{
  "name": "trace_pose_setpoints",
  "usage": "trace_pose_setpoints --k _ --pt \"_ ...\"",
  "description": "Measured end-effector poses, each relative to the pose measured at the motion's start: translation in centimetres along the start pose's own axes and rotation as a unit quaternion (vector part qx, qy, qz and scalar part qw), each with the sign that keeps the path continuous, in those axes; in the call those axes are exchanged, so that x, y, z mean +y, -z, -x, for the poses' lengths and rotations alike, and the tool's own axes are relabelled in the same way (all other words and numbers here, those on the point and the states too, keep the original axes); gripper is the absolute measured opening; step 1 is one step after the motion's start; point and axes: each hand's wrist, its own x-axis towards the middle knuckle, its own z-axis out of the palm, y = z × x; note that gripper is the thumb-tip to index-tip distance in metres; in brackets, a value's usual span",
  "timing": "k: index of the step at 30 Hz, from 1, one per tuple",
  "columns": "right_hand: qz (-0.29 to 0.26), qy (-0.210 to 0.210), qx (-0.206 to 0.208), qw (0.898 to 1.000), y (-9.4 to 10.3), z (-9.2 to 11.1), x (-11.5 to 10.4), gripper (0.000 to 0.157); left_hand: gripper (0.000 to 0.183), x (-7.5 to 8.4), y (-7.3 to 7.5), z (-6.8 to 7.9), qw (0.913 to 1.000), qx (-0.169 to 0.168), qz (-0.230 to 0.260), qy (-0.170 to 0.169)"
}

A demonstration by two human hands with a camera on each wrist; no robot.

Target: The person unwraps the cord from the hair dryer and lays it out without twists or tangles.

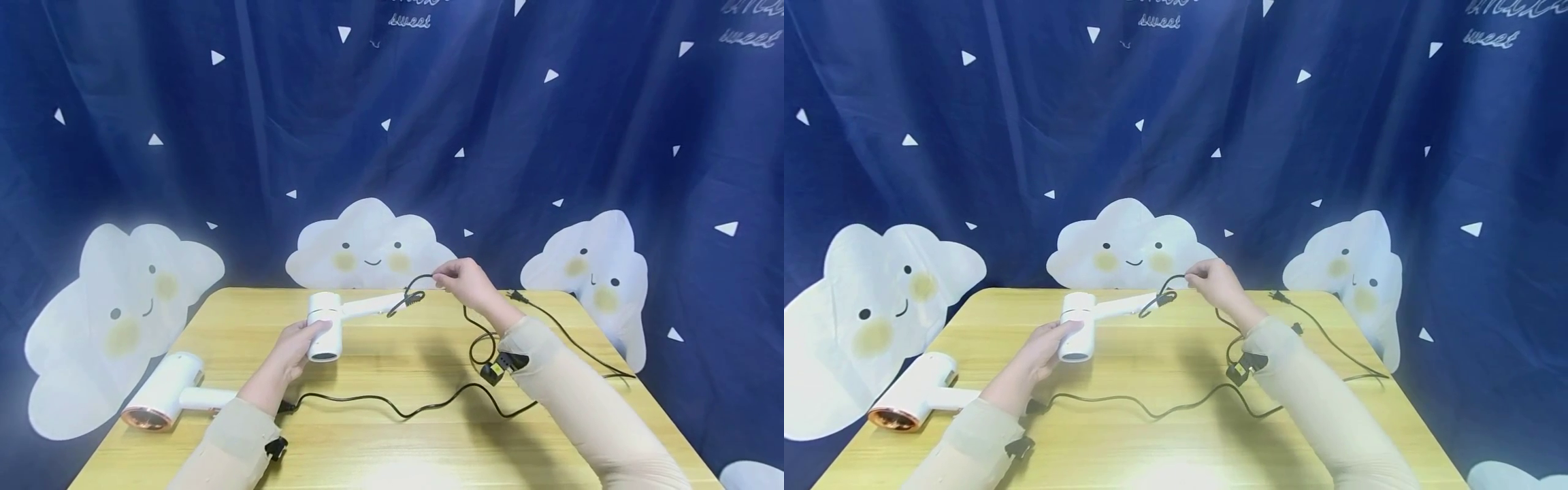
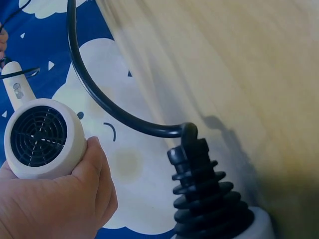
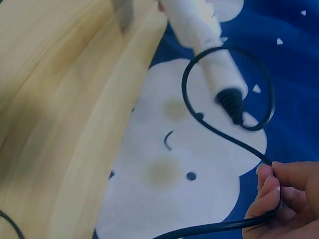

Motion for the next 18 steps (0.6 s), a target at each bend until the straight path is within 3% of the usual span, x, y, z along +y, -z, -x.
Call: trace_pose_setpoints --k 7,12,18 --pt "-0.008 -0.033 -0.015 0.999 -0.2 -0.5 2.0 0.017 0.060 0.3 0.0 0.1 1.0000 -0.003 0.008 -0.004" --pt "0.008 -0.047 -0.051 0.998 -0.8 -0.5 3.4 0.017 0.059 0.5 0.0 0.1 1.0000 -0.006 0.006 -0.003" --pt "0.023 -0.044 -0.084 0.995 -1.3 -0.2 4.4 0.016 0.060 1.1 0.0 -0.1 0.9999 -0.009 0.006 -0.001"
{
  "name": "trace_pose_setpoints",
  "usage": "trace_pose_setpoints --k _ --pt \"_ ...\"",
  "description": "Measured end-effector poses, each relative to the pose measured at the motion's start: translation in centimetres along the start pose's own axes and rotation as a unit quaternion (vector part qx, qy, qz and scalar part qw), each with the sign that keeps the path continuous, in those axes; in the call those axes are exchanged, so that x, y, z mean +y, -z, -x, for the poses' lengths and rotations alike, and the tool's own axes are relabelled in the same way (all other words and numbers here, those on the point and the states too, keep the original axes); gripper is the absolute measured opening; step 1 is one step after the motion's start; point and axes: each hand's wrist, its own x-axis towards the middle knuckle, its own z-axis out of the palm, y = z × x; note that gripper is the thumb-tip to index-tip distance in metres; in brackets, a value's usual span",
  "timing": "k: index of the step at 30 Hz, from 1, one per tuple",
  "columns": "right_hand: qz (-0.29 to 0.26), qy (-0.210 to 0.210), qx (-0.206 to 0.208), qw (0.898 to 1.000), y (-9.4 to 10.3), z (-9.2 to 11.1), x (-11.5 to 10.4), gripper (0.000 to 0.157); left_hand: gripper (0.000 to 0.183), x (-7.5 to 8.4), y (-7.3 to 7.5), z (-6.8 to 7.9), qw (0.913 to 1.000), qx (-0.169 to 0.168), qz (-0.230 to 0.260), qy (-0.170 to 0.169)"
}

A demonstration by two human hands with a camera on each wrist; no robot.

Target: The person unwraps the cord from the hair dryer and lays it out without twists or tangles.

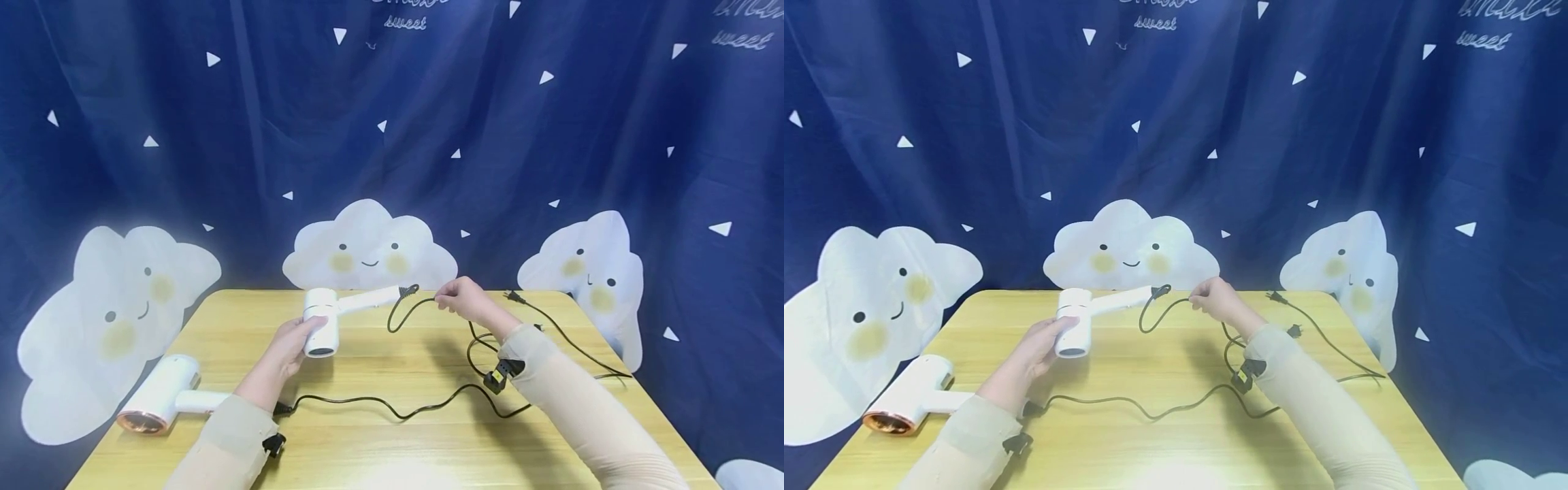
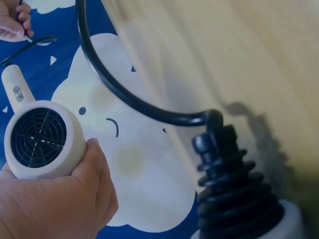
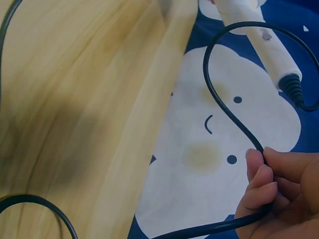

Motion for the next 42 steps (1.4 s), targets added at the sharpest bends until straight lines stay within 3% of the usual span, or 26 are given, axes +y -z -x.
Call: trace_pose_setpoints --k 10,15,22,27,37,42 --pt "0.013 0.049 -0.050 0.997 -0.5 1.2 0.1 0.014 0.065 0.3 0.4 -0.4 0.9999 0.013 0.005 -0.003" --pt "0.072 0.061 -0.063 0.994 -0.4 2.0 -0.2 0.011 0.063 0.1 0.7 -0.5 0.9998 0.021 0.005 0.002" --pt "0.166 0.128 -0.033 0.977 -0.4 2.8 -0.7 0.012 0.062 0.2 1.6 -0.3 0.9994 0.028 -0.019 0.003" --pt "0.174 0.135 -0.024 0.975 -0.4 3.6 -1.2 0.010 0.063 0.2 2.2 -0.4 0.9991 0.033 -0.026 0.007" --pt "0.170 0.206 -0.020 0.964 0.4 4.3 -1.9 0.008 0.064 0.0 3.6 -0.5 0.9970 0.053 -0.057 0.005" --pt "0.156 0.220 -0.032 0.962 0.9 4.5 -2.3 0.009 0.063 0.0 4.4 -0.6 0.9959 0.058 -0.069 0.007"
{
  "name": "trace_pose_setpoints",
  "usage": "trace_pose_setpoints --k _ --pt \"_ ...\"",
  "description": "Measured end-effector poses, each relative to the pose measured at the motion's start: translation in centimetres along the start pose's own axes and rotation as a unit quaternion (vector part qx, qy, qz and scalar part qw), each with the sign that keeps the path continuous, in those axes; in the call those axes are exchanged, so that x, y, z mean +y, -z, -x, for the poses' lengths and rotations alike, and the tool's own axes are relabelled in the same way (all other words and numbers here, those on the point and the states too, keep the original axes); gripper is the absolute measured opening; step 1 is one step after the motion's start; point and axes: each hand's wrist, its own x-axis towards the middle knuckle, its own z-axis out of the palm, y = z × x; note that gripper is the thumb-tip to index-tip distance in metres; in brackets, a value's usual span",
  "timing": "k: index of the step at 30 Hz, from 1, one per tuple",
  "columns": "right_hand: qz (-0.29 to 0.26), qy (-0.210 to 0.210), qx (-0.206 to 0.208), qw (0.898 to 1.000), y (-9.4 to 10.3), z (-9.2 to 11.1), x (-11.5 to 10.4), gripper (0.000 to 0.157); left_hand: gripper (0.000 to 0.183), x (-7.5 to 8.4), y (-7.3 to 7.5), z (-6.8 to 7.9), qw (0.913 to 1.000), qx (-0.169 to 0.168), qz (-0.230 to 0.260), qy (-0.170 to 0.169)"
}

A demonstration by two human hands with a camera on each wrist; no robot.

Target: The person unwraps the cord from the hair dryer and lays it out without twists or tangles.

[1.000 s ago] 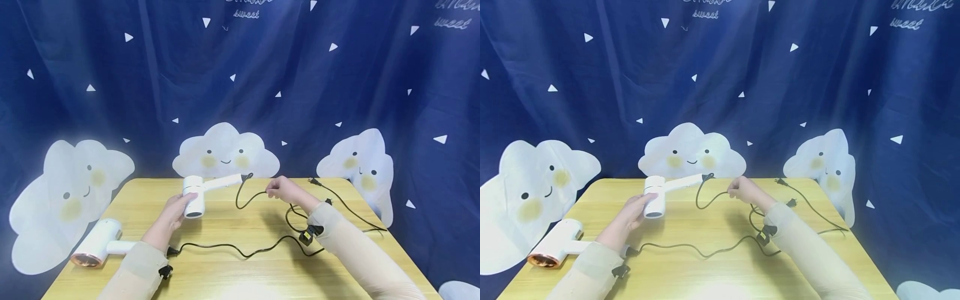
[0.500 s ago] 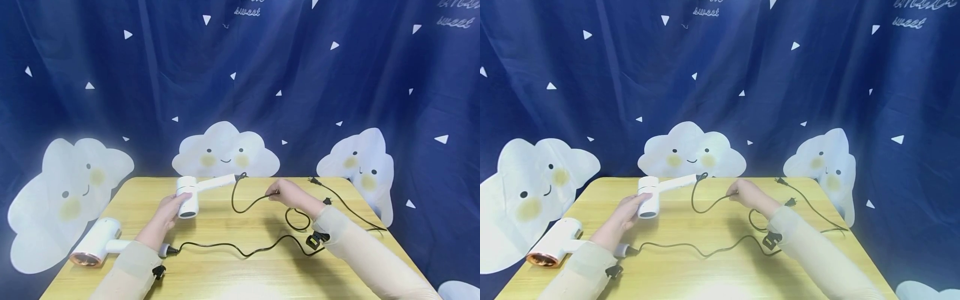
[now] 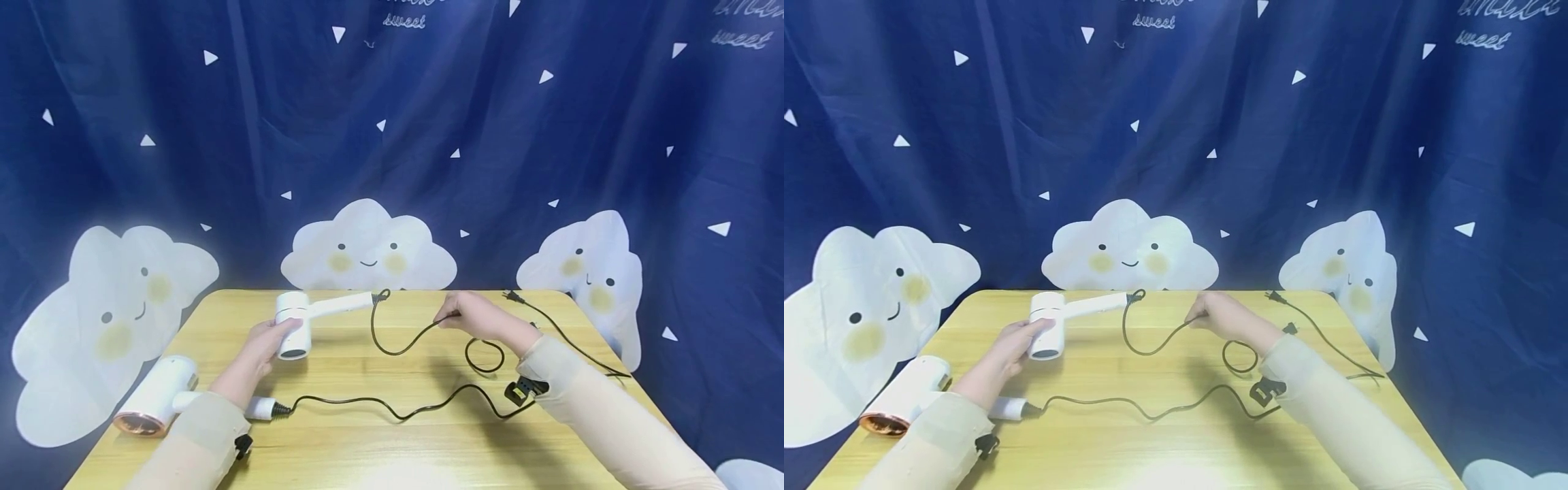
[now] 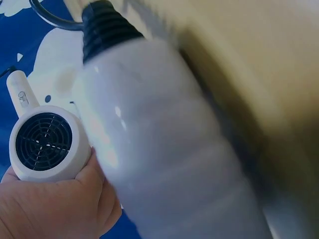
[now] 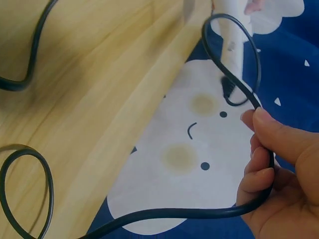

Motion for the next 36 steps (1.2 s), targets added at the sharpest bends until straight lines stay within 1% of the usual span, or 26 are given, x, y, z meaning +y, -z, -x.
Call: trace_pose_setpoints --k 2,4,7,10,17,20,23,26,27,29,34,36 --pt "-0.007 0.001 -0.006 1.000 0.4 0.1 -0.1 0.010 0.064 0.1 0.3 -0.1 1.0000 -0.002 0.001 -0.002" --pt "-0.009 0.004 -0.006 1.000 0.7 0.1 0.0 0.010 0.067 0.1 0.6 -0.1 0.9999 -0.008 -0.009 -0.006" --pt "-0.010 0.020 0.005 1.000 1.2 0.2 0.2 0.010 0.069 0.2 1.2 -0.2 0.9997 -0.009 -0.022 -0.007" --pt "-0.018 0.024 0.018 0.999 1.7 0.5 0.5 0.011 0.070 0.2 1.8 -0.3 0.9990 -0.008 -0.043 -0.001" --pt "-0.045 -0.007 0.035 0.998 2.7 1.0 1.1 0.013 0.075 0.0 3.0 0.0 0.9955 -0.006 -0.094 0.010" --pt "-0.055 -0.014 0.052 0.997 3.2 1.2 1.4 0.013 0.078 0.0 3.6 0.3 0.9938 -0.008 -0.111 0.011" --pt "-0.061 -0.026 0.074 0.995 3.6 1.2 2.0 0.012 0.082 0.0 4.3 0.6 0.9907 -0.008 -0.134 0.022" --pt "-0.066 -0.037 0.089 0.993 3.7 1.2 2.8 0.013 0.082 0.0 5.0 1.0 0.9887 -0.008 -0.147 0.030" --pt "-0.065 -0.043 0.092 0.993 3.8 1.3 3.1 0.013 0.082 0.1 5.2 1.0 0.9882 -0.009 -0.150 0.029" --pt "-0.067 -0.049 0.097 0.992 4.0 1.4 3.6 0.013 0.080 0.1 5.5 1.0 0.9898 -0.012 -0.140 0.024" --pt "-0.075 -0.066 0.094 0.990 4.0 1.7 4.5 0.014 0.078 -0.4 6.5 1.1 0.9920 -0.022 -0.123 0.022" --pt "-0.075 -0.072 0.094 0.990 4.0 1.8 4.8 0.014 0.079 -0.6 7.0 1.4 0.9907 -0.027 -0.131 0.027"
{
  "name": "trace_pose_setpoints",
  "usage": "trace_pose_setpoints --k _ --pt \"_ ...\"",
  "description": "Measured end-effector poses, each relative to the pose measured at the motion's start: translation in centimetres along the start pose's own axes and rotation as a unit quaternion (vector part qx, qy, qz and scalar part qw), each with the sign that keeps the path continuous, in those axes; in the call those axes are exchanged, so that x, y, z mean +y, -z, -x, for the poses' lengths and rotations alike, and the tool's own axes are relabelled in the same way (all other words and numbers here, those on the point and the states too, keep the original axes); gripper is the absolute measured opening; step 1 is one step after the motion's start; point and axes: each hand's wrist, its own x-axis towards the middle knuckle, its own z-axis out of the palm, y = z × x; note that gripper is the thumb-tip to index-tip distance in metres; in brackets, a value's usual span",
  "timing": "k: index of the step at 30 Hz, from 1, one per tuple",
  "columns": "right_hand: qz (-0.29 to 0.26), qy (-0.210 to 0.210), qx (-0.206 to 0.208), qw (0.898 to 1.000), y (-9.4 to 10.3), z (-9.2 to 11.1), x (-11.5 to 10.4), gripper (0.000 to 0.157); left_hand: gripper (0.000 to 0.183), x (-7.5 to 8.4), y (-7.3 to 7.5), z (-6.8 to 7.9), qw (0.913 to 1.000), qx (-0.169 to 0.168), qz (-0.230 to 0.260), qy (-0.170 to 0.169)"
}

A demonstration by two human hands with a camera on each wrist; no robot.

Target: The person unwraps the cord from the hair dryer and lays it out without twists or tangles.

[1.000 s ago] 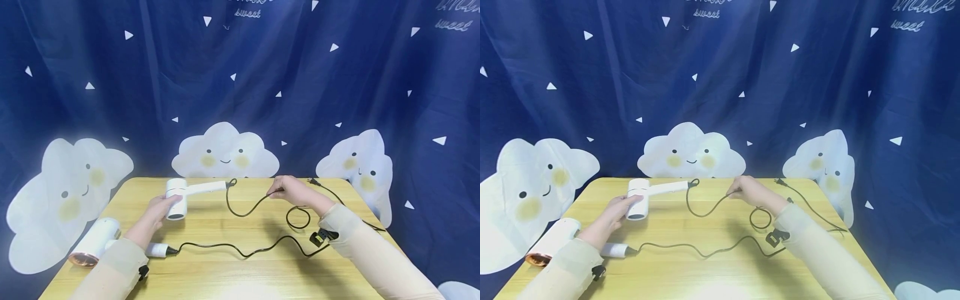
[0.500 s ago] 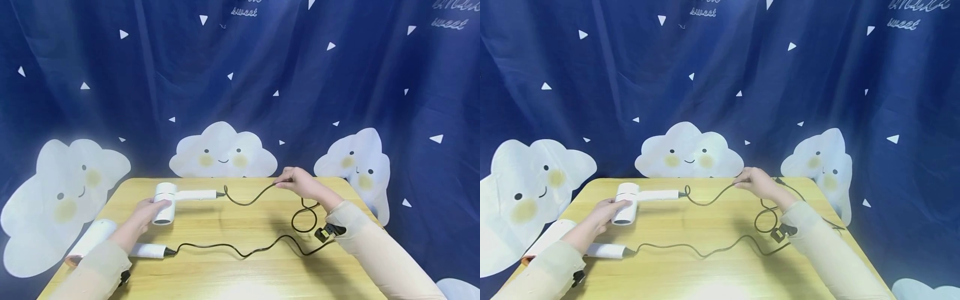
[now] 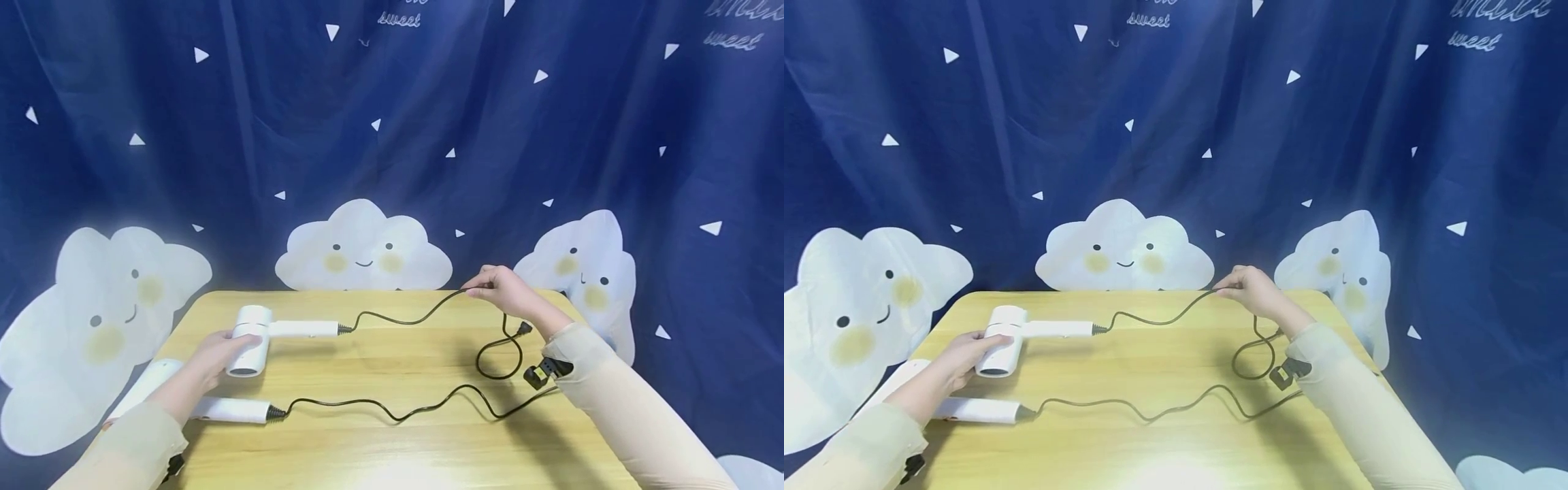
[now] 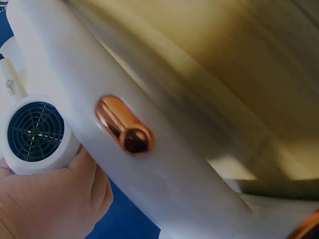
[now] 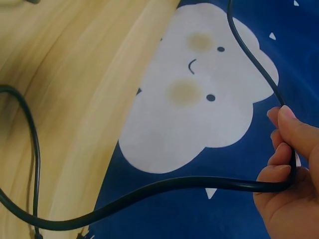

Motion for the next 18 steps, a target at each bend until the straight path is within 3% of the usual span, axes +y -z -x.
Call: trace_pose_setpoints --k 7,18 --pt "0.009 -0.005 0.018 1.000 0.6 0.4 0.9 0.016 0.079 -0.5 1.3 0.5 0.9990 -0.024 -0.037 -0.003" --pt "0.016 -0.017 0.020 1.000 0.5 1.3 3.1 0.015 0.073 -1.0 2.7 1.1 0.9985 -0.053 0.004 -0.013"
